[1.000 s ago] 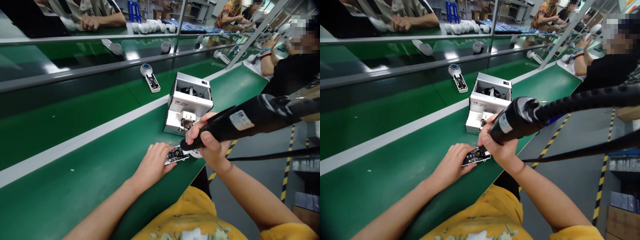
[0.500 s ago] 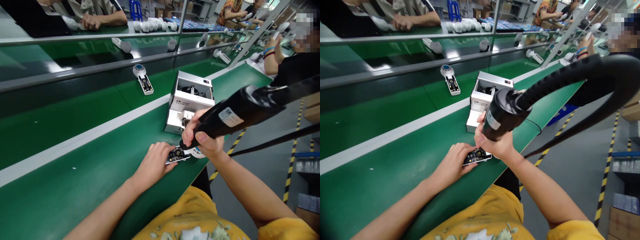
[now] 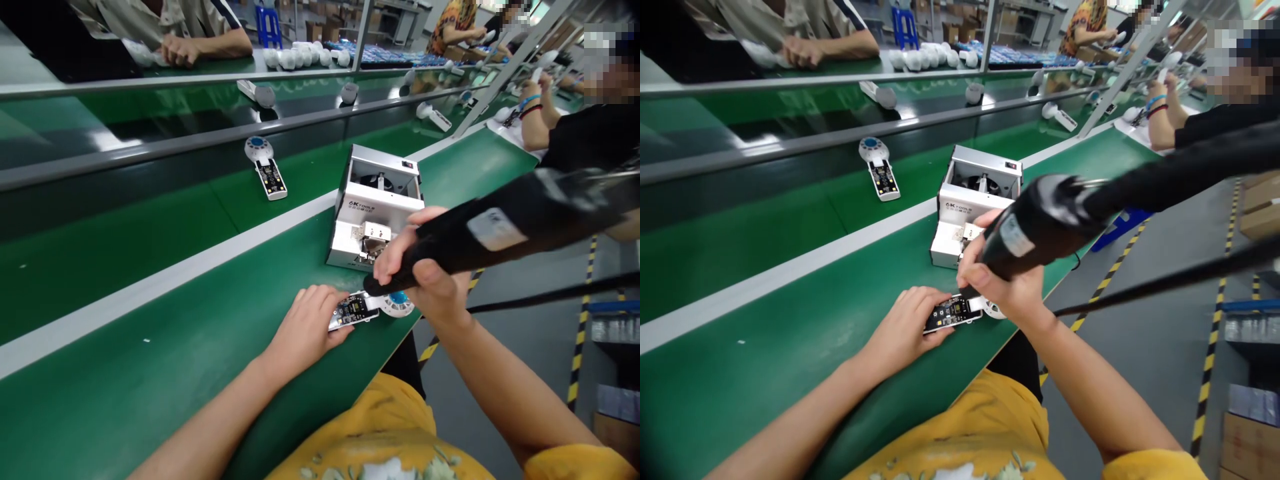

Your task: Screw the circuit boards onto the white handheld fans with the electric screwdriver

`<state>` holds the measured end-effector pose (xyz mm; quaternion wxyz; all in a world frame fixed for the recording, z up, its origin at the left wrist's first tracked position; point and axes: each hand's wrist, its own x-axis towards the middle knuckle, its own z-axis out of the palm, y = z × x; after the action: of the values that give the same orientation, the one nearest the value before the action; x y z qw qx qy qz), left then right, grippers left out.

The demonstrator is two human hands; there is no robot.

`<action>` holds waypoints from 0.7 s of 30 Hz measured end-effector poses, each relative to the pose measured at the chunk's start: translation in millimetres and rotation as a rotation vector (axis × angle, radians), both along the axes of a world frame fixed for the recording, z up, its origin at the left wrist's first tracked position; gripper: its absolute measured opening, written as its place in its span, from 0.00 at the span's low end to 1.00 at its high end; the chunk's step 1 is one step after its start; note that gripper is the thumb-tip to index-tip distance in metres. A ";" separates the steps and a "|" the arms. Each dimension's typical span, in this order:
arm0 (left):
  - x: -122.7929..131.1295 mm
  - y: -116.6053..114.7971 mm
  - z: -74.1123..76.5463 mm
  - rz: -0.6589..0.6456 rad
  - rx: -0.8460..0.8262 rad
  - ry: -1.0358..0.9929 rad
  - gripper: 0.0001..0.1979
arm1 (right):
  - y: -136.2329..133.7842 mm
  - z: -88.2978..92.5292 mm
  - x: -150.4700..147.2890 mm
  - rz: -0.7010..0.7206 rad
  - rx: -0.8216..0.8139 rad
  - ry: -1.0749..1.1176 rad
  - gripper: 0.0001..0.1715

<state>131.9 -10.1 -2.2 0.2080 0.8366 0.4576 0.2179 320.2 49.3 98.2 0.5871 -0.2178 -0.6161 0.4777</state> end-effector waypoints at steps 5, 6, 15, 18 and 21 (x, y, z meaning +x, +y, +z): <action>-0.8 -0.7 -0.2 0.000 0.000 0.009 0.26 | -15.4 35.7 9.6 -0.257 -0.120 0.015 0.22; -1.2 -0.6 -0.7 -0.002 0.003 0.018 0.26 | -17.2 37.4 10.0 -0.279 -0.165 0.011 0.22; -10.1 18.7 2.0 0.036 0.013 0.078 0.24 | -2.5 38.6 -5.0 -0.406 -0.041 0.214 0.17; -11.3 21.5 -0.2 0.035 0.000 0.032 0.23 | 6.8 40.4 -9.0 -0.425 0.066 0.185 0.17; -11.2 20.1 -3.1 0.043 0.004 -0.004 0.23 | 14.5 35.5 -11.3 -0.419 0.088 0.130 0.17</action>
<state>120.7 10.1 -5.3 0.2023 0.8265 0.4747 0.2250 308.9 63.8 133.7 0.7209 -0.2840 -0.5385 0.3310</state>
